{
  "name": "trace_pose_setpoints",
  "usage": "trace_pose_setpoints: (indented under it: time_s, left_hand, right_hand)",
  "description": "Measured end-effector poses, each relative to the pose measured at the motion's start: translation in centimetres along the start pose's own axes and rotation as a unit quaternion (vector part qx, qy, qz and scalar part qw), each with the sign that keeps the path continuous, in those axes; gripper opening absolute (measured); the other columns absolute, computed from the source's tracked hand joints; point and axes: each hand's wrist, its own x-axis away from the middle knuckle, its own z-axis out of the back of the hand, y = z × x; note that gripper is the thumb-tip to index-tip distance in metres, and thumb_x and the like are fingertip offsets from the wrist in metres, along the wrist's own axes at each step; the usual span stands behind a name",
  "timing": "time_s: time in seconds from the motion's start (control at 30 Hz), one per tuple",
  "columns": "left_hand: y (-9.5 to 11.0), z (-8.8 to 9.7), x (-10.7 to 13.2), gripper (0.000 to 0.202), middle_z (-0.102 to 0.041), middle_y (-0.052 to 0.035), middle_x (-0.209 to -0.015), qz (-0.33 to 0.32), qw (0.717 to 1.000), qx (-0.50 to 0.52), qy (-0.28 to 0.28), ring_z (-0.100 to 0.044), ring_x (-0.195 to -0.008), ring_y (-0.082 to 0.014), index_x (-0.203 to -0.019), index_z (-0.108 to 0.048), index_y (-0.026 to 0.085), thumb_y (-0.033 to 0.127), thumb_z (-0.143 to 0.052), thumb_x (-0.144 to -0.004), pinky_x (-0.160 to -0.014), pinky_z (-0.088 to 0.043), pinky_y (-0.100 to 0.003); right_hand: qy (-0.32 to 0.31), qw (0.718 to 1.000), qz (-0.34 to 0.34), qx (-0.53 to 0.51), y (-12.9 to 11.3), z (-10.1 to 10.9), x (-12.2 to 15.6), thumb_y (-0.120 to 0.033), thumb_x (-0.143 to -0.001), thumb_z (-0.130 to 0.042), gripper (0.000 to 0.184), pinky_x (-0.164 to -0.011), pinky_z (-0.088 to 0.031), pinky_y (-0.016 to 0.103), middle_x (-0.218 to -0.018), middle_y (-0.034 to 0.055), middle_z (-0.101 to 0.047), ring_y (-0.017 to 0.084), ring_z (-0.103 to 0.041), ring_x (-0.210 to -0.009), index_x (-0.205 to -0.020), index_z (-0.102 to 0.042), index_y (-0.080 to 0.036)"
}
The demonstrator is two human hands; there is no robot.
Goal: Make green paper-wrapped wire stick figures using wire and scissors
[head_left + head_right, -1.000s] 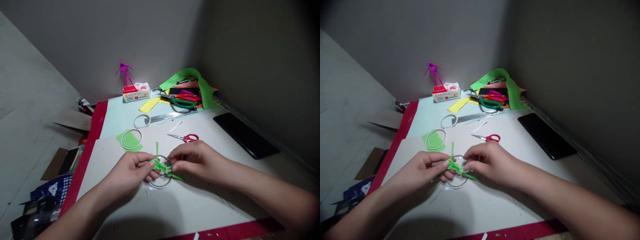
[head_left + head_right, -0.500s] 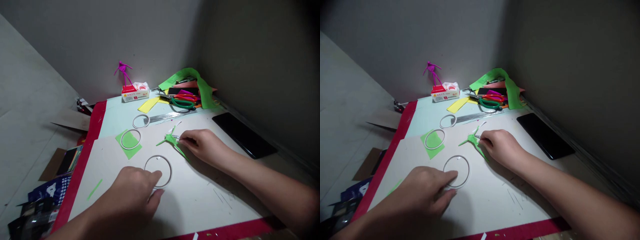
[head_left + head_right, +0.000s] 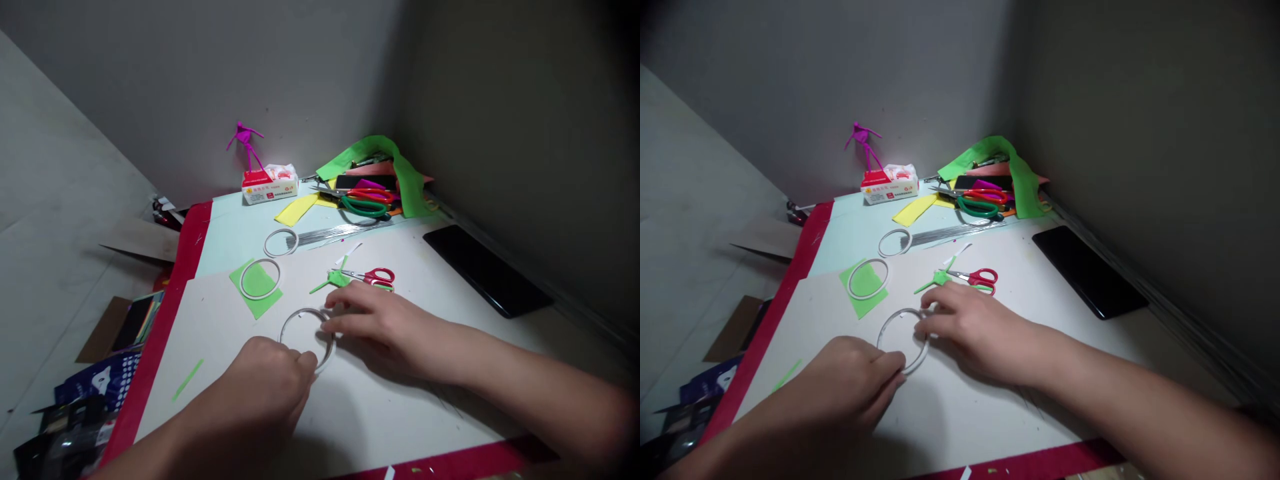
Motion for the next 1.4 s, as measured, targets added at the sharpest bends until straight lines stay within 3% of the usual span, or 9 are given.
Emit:
trace_pose_setpoints:
  time_s: [0.17,0.3,0.47,0.57,0.7,0.83,1.13,1.27,1.4]
  left_hand:
    - [-0.2,-0.1,0.4,0.019,-0.060,0.0003,-0.063,0.021,0.994,0.082,0.072,-0.052,-0.057,-0.0158,-0.071,-0.055,0.021,0.022,-0.044,-0.087,-0.056,-0.028,-0.030]
    - [-0.2,0.7,0.5,0.008,-0.055,0.0000,-0.064,0.060,0.976,0.172,0.124,-0.051,-0.067,-0.0173,-0.071,-0.058,0.020,0.021,-0.055,-0.079,-0.059,-0.032,-0.029]
    - [-0.3,1.4,0.6,0.016,-0.059,-0.0031,-0.075,0.021,0.929,0.344,0.133,-0.054,-0.079,-0.0172,-0.076,-0.067,0.019,0.020,-0.054,-0.085,-0.067,-0.043,-0.028]
    - [-0.3,1.3,0.6,0.024,-0.060,-0.0036,-0.070,0.011,0.911,0.381,0.154,-0.056,-0.073,-0.0162,-0.074,-0.068,0.017,0.018,-0.049,-0.089,-0.065,-0.044,-0.028]
    - [-0.1,0.9,0.6,0.027,-0.064,-0.0042,-0.068,0.027,0.903,0.383,0.193,-0.057,-0.067,-0.0168,-0.077,-0.072,0.019,0.023,-0.049,-0.091,-0.065,-0.047,-0.030]
    - [0.0,0.5,0.3,0.025,-0.068,-0.0047,-0.070,0.007,0.910,0.349,0.225,-0.060,-0.069,-0.0183,-0.081,-0.073,0.020,0.022,-0.050,-0.090,-0.069,-0.050,-0.032]
    - [0.0,-1.3,-0.3,0.024,-0.070,-0.0127,-0.090,-0.077,0.950,0.166,0.253,-0.063,-0.087,-0.0217,-0.097,-0.066,0.010,0.005,-0.044,-0.087,-0.080,-0.051,-0.034]
    - [0.0,-1.2,0.4,0.032,-0.068,-0.0184,-0.116,-0.070,0.917,0.079,0.384,-0.061,-0.112,-0.0264,-0.110,-0.063,0.009,0.003,-0.056,-0.080,-0.098,-0.047,-0.038]
    - [0.0,0.0,1.5,0.038,-0.071,-0.0091,-0.115,0.030,0.873,0.076,0.481,-0.066,-0.104,-0.0244,-0.111,-0.066,0.020,0.004,-0.062,-0.076,-0.093,-0.051,-0.037]
  right_hand:
    - [-0.028,0.999,0.025,-0.036,-0.3,-0.5,0.0,-0.015,-0.093,-0.047,0.025,-0.086,-0.049,0.034,-0.111,0.0129,-0.063,0.020,-0.059,-0.101,-0.107,-0.067,-0.016]
    - [0.044,0.992,0.036,-0.111,-0.3,-0.2,-0.1,-0.013,-0.092,-0.048,0.023,-0.080,-0.052,0.027,-0.102,0.0121,-0.065,0.016,-0.062,-0.092,-0.106,-0.066,-0.014]
    - [0.122,0.977,0.040,-0.170,-1.2,-0.1,-0.2,-0.013,-0.090,-0.054,0.021,-0.078,-0.054,0.027,-0.095,0.0090,-0.069,0.015,-0.065,-0.089,-0.108,-0.065,-0.017]
    - [0.209,0.959,-0.032,-0.190,-1.8,-0.2,-0.3,-0.014,-0.087,-0.061,0.029,-0.087,-0.053,0.032,-0.109,0.0093,-0.068,0.018,-0.064,-0.101,-0.115,-0.061,-0.020]
    - [0.243,0.909,-0.189,-0.282,-2.3,-0.1,-0.4,-0.019,-0.083,-0.064,0.024,-0.076,-0.057,0.029,-0.100,0.0072,-0.068,0.016,-0.066,-0.085,-0.107,-0.063,-0.019]
    - [0.224,0.884,-0.186,-0.365,-2.8,-0.2,-0.6,-0.019,-0.077,-0.072,0.023,-0.074,-0.056,0.027,-0.086,0.0029,-0.067,0.014,-0.066,-0.078,-0.099,-0.063,-0.018]
    - [0.202,0.884,-0.186,-0.379,-3.7,-0.7,-0.5,-0.016,-0.078,-0.070,0.019,-0.066,-0.053,0.023,-0.079,0.0003,-0.065,0.012,-0.062,-0.071,-0.094,-0.060,-0.018]
    - [0.220,0.921,-0.182,-0.266,-2.6,0.0,-0.6,-0.015,-0.083,-0.061,0.009,-0.068,-0.051,0.026,-0.081,0.0023,-0.069,0.014,-0.064,-0.074,-0.091,-0.065,-0.019]
    - [0.249,0.937,-0.178,-0.168,-1.6,0.9,-0.5,-0.017,-0.083,-0.061,0.008,-0.067,-0.049,0.028,-0.081,0.0039,-0.069,0.016,-0.062,-0.074,-0.087,-0.067,-0.020]
